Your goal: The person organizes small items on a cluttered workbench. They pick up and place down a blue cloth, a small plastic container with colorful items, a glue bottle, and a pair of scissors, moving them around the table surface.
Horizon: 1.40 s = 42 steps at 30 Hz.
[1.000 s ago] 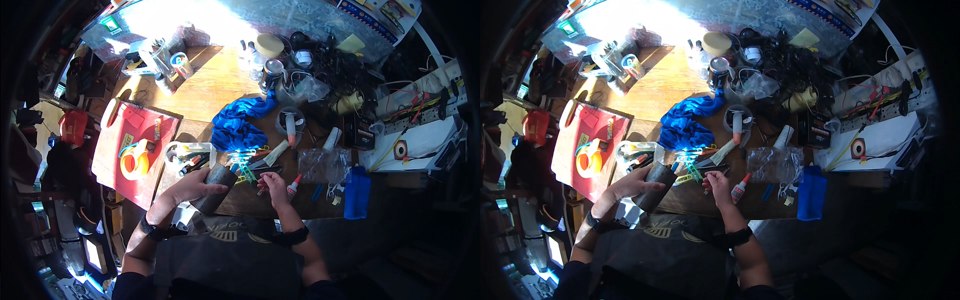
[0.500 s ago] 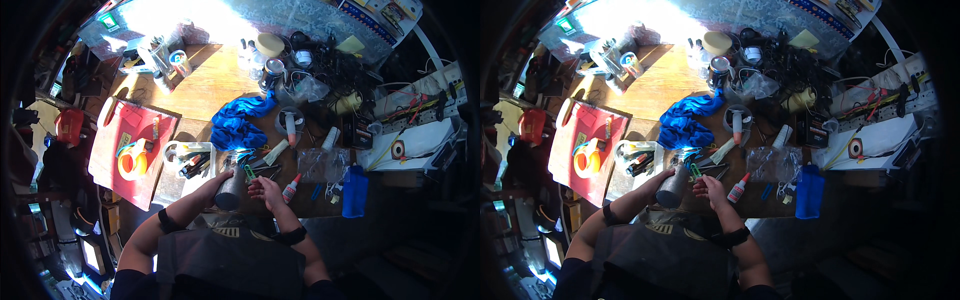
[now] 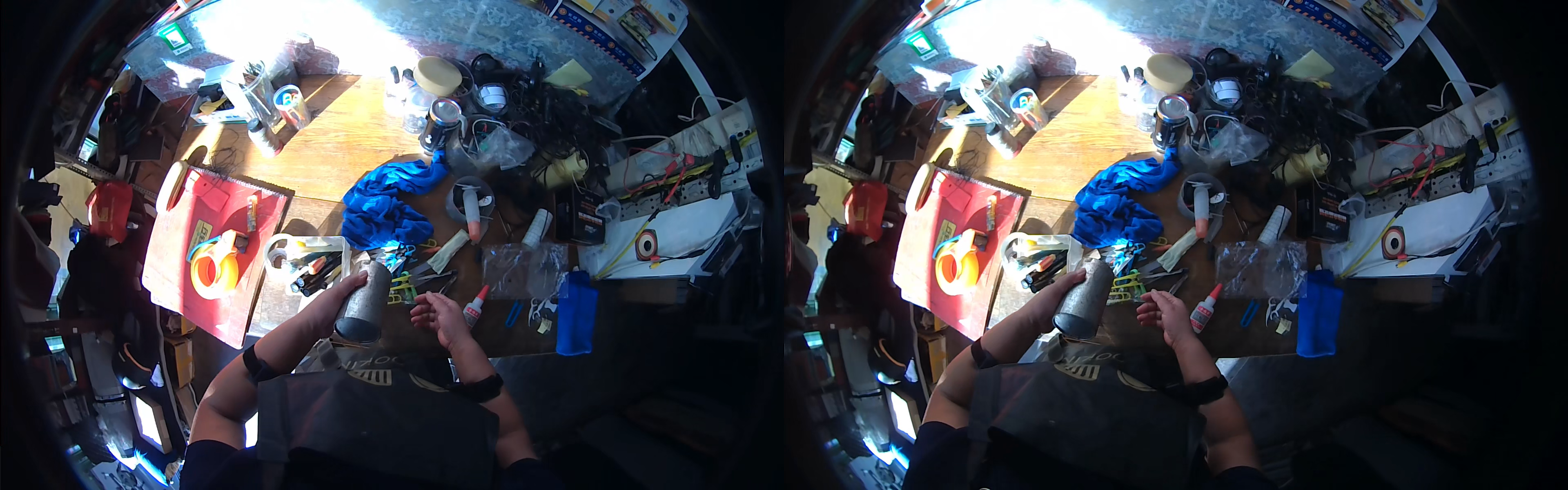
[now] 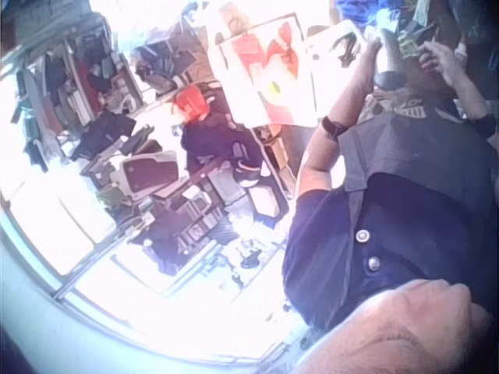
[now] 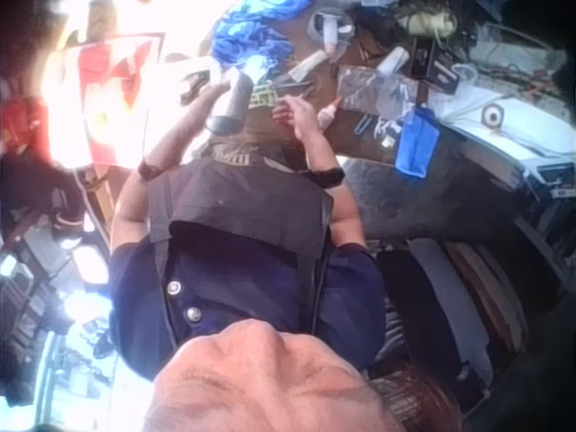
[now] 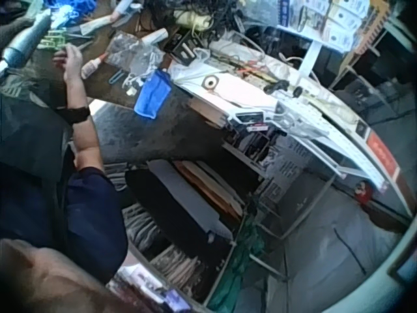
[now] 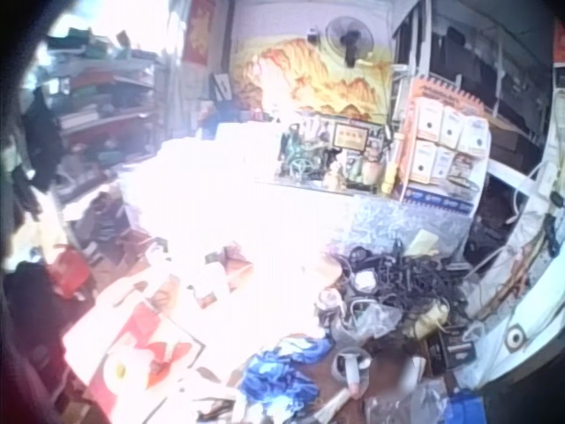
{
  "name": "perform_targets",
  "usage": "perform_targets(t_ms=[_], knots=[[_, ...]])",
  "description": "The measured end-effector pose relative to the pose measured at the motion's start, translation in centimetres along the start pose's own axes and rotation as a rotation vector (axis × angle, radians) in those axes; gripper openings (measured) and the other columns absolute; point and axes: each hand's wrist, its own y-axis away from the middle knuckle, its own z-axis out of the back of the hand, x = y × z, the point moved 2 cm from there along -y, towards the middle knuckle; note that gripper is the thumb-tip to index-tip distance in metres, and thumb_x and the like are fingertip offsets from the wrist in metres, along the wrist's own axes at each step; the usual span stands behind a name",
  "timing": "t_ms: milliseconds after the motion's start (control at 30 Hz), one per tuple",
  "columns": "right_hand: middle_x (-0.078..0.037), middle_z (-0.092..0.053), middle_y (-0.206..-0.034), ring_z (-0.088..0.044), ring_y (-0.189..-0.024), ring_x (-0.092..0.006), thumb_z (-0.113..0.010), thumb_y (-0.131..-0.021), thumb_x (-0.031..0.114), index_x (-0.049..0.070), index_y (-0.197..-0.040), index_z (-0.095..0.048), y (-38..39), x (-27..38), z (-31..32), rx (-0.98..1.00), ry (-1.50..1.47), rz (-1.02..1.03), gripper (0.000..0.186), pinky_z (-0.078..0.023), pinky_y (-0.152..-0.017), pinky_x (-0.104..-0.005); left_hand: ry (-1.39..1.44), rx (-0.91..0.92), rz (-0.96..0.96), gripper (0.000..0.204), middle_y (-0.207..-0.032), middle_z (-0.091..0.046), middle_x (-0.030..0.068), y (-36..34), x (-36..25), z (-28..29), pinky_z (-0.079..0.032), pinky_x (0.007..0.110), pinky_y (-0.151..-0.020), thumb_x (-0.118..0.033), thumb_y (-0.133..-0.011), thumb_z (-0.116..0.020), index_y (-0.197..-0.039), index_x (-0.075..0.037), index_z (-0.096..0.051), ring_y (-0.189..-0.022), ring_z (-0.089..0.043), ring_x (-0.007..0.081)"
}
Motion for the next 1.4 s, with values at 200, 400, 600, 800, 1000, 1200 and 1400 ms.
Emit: perform_targets(t_ms=[200, 400, 600, 800, 1000, 1200, 1400], knots=[[-0.011, -0.059, -0.104, -0.060, -0.092, -0.0181, -0.055, -0.091, 0.035, 0.004, -0.123, -0.046, 1.1, 1.2, -2.8, 0.326, 0.042, 0.056, 0.046, -0.050, -0.078, -0.0316, -0.474, -0.029, -0.318, 0.060, -0.104, -0.060, 0.0149, 0.4, -0.4, -0.9, -0.048, 0.031, -0.083, -0.041, -0.086, -0.062, -0.121, 0.003, -0.045, -0.095, -0.059, 0.0184], [-0.010, -0.045, -0.127, -0.047, -0.117, -0.0220, -0.079, -0.068, 0.013, 0.006, -0.135, -0.028, 1.7, 0.9, -4.2, 0.360, 0.300, 0.250, 0.085, -0.040, -0.097, -0.0388, -0.749, 0.211, -0.492, 0.058, -0.117, -0.054, 0.0150, 0.9, 0.9, -1.9, -0.045, 0.034, -0.089, -0.036, -0.088, -0.061, -0.128, 0.000, -0.038, -0.108, -0.053, 0.0203], [-0.011, -0.047, -0.123, -0.047, -0.117, -0.0232, -0.081, -0.059, 0.008, 0.008, -0.129, -0.030, 2.0, 0.6, 0.1, 0.002, 0.441, 0.520, 0.087, -0.039, -0.099, -0.0383, -1.375, 0.077, -0.457, 0.029, -0.108, -0.059, 0.0089, 2.6, 3.0, 6.5, -0.048, 0.035, -0.079, -0.024, -0.089, -0.059, -0.115, -0.012, -0.057, -0.095, -0.060, 0.0261], [-0.013, -0.048, -0.120, -0.045, -0.117, -0.0310, -0.079, -0.057, 0.009, 0.010, -0.122, -0.040, 3.6, 1.7, 0.1, -0.111, 1.067, 0.756, 0.075, -0.038, -0.098, -0.0382, -1.842, -0.200, -0.767, 0.045, -0.103, -0.054, 0.0069, -1.1, 6.1, 11.3, -0.049, 0.034, -0.066, -0.010, -0.083, -0.055, -0.126, -0.026, -0.050, -0.079, -0.061, 0.0241], [-0.012, -0.047, -0.125, -0.042, -0.124, -0.0326, -0.078, -0.060, 0.010, 0.011, -0.120, -0.041, 4.3, 3.2, -0.8, -0.104, 1.056, 1.118, 0.071, -0.032, -0.103, -0.0472, -1.768, -0.232, -1.018, 0.051, -0.098, -0.052, 0.0094, -3.8, 6.9, 11.8, -0.049, 0.037, -0.063, -0.007, -0.078, -0.055, -0.128, -0.013, -0.047, -0.077, -0.060, 0.0267], [-0.013, -0.047, -0.125, -0.045, -0.120, -0.0326, -0.080, -0.060, 0.014, 0.010, -0.120, -0.042, 4.7, 3.1, -0.5, -0.080, 0.917, 1.144, 0.071, -0.035, -0.101, -0.0453, -1.826, -0.385, -1.161, 0.030, -0.083, -0.057, 0.0057, -4.8, 6.8, 10.7, -0.049, 0.033, -0.058, -0.010, -0.078, -0.052, -0.108, -0.012, -0.054, -0.073, -0.062, 0.0225], [-0.014, -0.051, -0.109, -0.054, -0.101, -0.0317, -0.079, -0.058, 0.034, 0.011, -0.126, -0.045, 4.7, 3.7, 0.0, -0.221, 1.380, 0.449, 0.079, -0.044, -0.087, -0.0409, -1.781, -0.337, -0.861, 0.007, -0.086, -0.058, 0.0074, -4.8, 6.2, 10.1, -0.051, 0.036, -0.068, -0.014, -0.077, -0.054, -0.083, -0.012, -0.054, -0.078, -0.063, 0.0244]])
